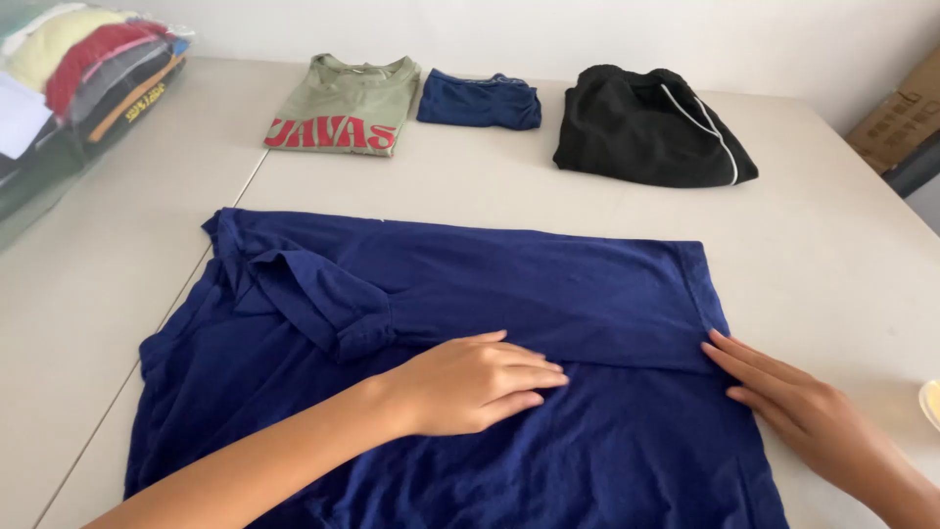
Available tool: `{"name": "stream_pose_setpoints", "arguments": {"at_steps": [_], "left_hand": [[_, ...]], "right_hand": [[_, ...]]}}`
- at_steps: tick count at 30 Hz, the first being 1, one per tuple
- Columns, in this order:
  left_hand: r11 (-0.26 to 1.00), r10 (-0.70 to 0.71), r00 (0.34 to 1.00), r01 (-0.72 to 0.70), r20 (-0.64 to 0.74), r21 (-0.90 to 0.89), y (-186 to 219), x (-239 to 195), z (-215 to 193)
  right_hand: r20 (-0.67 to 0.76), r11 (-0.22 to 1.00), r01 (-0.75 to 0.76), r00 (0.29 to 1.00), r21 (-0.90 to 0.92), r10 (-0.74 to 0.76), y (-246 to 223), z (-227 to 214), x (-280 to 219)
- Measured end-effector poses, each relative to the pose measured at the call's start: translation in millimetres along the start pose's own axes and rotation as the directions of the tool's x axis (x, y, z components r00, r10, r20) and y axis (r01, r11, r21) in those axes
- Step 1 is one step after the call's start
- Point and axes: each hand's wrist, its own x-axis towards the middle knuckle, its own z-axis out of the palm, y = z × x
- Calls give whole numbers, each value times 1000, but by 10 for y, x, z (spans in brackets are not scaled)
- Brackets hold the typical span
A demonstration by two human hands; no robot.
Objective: Folding a blue t-shirt on a white table, including smoothing the fabric and folding the sleeves and body.
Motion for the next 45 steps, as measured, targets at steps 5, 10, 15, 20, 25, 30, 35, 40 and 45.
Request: {"name": "stream_pose_setpoints", "arguments": {"at_steps": [5,10,15,20,25,30,35,40,45], "left_hand": [[851,-45,946,206,-322,484,-45,-670,-75],[489,-189,811,567,-554,663,-129,-1191,-147],[480,-202,874,482,-442,733,-240,-1388,-256],[755,-119,856,407,-503,515,-471,-1271,-451],[895,-293,767,431,-571,119,-765,-986,-761],[695,-698,623,708,-354,-124,-1014,-757,-918],[668,-695,633,744,-342,21,-1352,-750,-790],[579,-712,609,791,-349,198,-1241,-771,-735],[429,-775,505,862,-380,269,-1170,-827,-682]], "right_hand": [[-208,973,150,960,-176,-186,85,44,-76],[-303,887,193,891,-420,-337,155,192,-3],[-392,955,207,877,-214,-278,324,276,131],[-399,991,-25,914,129,75,222,244,289],[-366,897,-137,879,419,306,299,199,696],[-212,801,-373,832,469,512,327,231,1099],[-169,784,-477,801,398,574,220,227,1223],[-197,783,-513,777,353,598,126,177,1219],[-165,743,-522,761,419,627,-62,69,1215]]}}
